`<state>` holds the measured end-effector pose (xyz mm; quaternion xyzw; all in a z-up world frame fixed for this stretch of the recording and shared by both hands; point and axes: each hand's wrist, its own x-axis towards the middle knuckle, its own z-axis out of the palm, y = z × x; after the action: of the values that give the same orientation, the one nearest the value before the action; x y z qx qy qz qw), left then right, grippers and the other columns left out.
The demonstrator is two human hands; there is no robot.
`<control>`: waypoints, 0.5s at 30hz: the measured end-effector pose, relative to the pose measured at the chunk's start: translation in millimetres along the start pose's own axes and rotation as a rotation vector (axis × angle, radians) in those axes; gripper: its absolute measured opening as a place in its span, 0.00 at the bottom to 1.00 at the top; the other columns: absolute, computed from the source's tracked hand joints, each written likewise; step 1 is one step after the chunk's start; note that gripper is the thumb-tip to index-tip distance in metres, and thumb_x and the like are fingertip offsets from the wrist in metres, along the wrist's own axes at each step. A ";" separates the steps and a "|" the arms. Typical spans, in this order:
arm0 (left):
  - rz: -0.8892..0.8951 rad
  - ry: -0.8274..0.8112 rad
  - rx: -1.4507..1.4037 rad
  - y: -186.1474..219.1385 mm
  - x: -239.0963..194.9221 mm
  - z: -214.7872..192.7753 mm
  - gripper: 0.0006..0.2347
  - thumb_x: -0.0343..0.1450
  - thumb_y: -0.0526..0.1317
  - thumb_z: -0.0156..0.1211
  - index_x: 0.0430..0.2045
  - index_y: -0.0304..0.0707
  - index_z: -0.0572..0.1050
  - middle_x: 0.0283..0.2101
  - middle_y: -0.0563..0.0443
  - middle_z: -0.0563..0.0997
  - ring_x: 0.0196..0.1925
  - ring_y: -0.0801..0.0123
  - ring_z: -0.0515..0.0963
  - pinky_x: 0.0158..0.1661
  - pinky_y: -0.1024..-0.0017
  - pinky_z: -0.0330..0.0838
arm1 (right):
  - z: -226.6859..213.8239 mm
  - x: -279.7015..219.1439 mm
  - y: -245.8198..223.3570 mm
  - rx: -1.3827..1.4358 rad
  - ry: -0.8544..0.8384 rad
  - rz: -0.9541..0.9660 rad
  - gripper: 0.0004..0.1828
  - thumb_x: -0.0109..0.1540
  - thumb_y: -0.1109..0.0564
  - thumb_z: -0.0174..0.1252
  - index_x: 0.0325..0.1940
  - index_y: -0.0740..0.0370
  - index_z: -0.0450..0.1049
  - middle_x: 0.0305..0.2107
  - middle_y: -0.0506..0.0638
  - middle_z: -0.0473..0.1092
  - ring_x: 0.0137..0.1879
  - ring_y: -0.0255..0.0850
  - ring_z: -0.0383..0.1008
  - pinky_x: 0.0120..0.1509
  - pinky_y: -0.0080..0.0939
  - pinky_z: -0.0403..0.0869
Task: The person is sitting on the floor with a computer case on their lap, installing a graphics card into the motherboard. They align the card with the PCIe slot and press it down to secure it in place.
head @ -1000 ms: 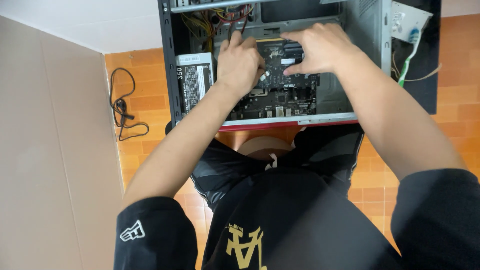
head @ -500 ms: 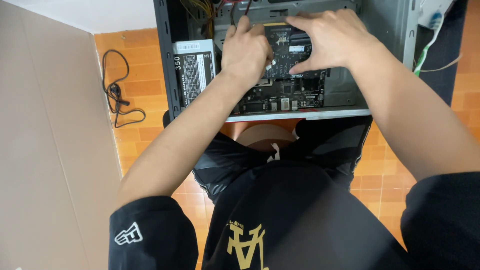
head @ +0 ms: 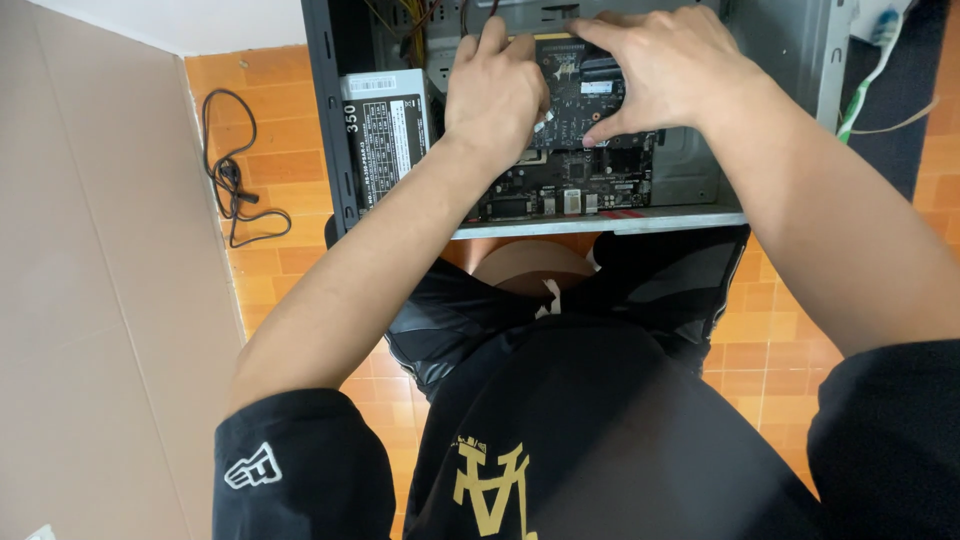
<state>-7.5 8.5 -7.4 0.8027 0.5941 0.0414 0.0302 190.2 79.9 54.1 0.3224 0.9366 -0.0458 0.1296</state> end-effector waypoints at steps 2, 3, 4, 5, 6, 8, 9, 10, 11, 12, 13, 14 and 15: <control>0.015 0.073 0.043 -0.1 0.6 4.9 0.04 0.56 0.41 0.75 0.12 0.56 0.84 0.33 0.58 0.79 0.49 0.50 0.69 0.43 0.58 0.66 | 1.0 0.4 1.4 0.012 0.016 -0.009 0.65 0.41 0.15 0.67 0.74 0.47 0.65 0.58 0.42 0.76 0.46 0.55 0.83 0.37 0.56 0.81; 0.021 0.080 0.063 0.3 0.8 5.4 0.03 0.56 0.41 0.75 0.12 0.53 0.84 0.33 0.57 0.79 0.48 0.51 0.69 0.43 0.58 0.66 | 2.9 0.5 2.0 0.005 0.026 -0.015 0.65 0.41 0.15 0.67 0.75 0.47 0.65 0.58 0.43 0.75 0.49 0.53 0.82 0.39 0.55 0.81; 0.026 0.087 0.084 0.6 0.9 5.9 0.03 0.57 0.41 0.75 0.13 0.50 0.84 0.33 0.57 0.79 0.47 0.51 0.69 0.42 0.58 0.66 | 4.8 0.7 2.5 -0.001 0.036 -0.022 0.65 0.41 0.15 0.67 0.75 0.47 0.65 0.59 0.44 0.75 0.53 0.52 0.81 0.41 0.55 0.80; 0.026 0.085 0.084 0.5 1.3 7.2 0.03 0.57 0.41 0.75 0.13 0.50 0.84 0.33 0.57 0.79 0.47 0.51 0.69 0.42 0.58 0.66 | 6.4 0.5 3.8 0.000 0.035 -0.022 0.65 0.41 0.15 0.67 0.75 0.47 0.65 0.59 0.44 0.75 0.53 0.52 0.81 0.41 0.55 0.80; 0.038 0.094 0.098 0.5 1.8 8.4 0.04 0.58 0.43 0.74 0.14 0.50 0.84 0.33 0.57 0.79 0.47 0.51 0.69 0.42 0.58 0.66 | 8.0 0.4 5.1 0.013 0.073 -0.041 0.65 0.40 0.16 0.68 0.74 0.48 0.67 0.60 0.46 0.75 0.58 0.53 0.77 0.47 0.56 0.78; 0.050 0.101 0.112 0.8 2.0 9.1 0.05 0.59 0.44 0.73 0.14 0.49 0.84 0.33 0.58 0.78 0.47 0.52 0.68 0.42 0.58 0.65 | 11.7 0.6 7.0 0.028 0.109 -0.060 0.65 0.39 0.17 0.69 0.74 0.50 0.68 0.61 0.49 0.74 0.63 0.54 0.74 0.52 0.57 0.76; 0.053 0.089 0.136 1.7 2.0 8.6 0.03 0.58 0.42 0.73 0.15 0.50 0.84 0.34 0.58 0.78 0.47 0.52 0.68 0.42 0.58 0.65 | 13.4 0.6 7.9 0.021 0.131 -0.072 0.66 0.39 0.16 0.69 0.74 0.50 0.69 0.62 0.49 0.74 0.63 0.53 0.73 0.53 0.56 0.76; 0.056 0.077 0.160 2.6 2.0 8.1 0.01 0.58 0.40 0.72 0.16 0.51 0.84 0.34 0.58 0.77 0.47 0.53 0.67 0.42 0.59 0.65 | 15.2 0.6 8.9 0.013 0.152 -0.084 0.66 0.39 0.16 0.68 0.74 0.50 0.69 0.62 0.48 0.73 0.64 0.52 0.72 0.54 0.55 0.76; 0.056 0.077 0.160 3.2 1.8 6.5 0.01 0.58 0.40 0.72 0.16 0.51 0.84 0.34 0.58 0.77 0.47 0.53 0.67 0.42 0.59 0.65 | 15.7 0.7 9.1 0.014 0.151 -0.084 0.66 0.39 0.16 0.68 0.74 0.50 0.69 0.62 0.48 0.73 0.64 0.52 0.72 0.54 0.55 0.76; 0.068 0.052 0.175 3.7 1.7 4.8 0.02 0.56 0.39 0.72 0.17 0.51 0.85 0.36 0.57 0.78 0.49 0.52 0.67 0.43 0.58 0.64 | 16.2 0.9 9.2 0.017 0.139 -0.075 0.66 0.39 0.16 0.68 0.74 0.50 0.69 0.62 0.48 0.73 0.64 0.52 0.72 0.53 0.55 0.76; 0.079 0.027 0.190 4.0 1.2 3.1 0.05 0.55 0.37 0.72 0.19 0.51 0.85 0.38 0.56 0.78 0.50 0.51 0.67 0.44 0.57 0.64 | 16.7 1.2 9.0 0.020 0.126 -0.067 0.66 0.40 0.17 0.68 0.75 0.49 0.68 0.63 0.48 0.72 0.64 0.52 0.72 0.53 0.55 0.76; 0.079 0.026 0.190 4.7 1.3 2.4 0.05 0.55 0.37 0.72 0.19 0.51 0.85 0.38 0.56 0.78 0.50 0.51 0.67 0.44 0.57 0.64 | 17.8 1.5 9.4 0.021 0.126 -0.068 0.66 0.40 0.17 0.68 0.75 0.49 0.68 0.63 0.48 0.72 0.64 0.52 0.72 0.53 0.55 0.76; 0.084 0.006 0.198 5.4 1.5 1.6 0.06 0.53 0.37 0.73 0.20 0.50 0.85 0.41 0.55 0.79 0.51 0.51 0.66 0.45 0.57 0.64 | 18.8 2.0 9.8 0.018 0.120 -0.065 0.66 0.40 0.16 0.68 0.75 0.50 0.68 0.63 0.49 0.72 0.64 0.52 0.73 0.53 0.55 0.77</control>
<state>-1.8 8.4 -8.5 0.8258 0.5614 -0.0138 -0.0527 198.8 85.6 35.5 0.2952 0.9521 -0.0391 0.0689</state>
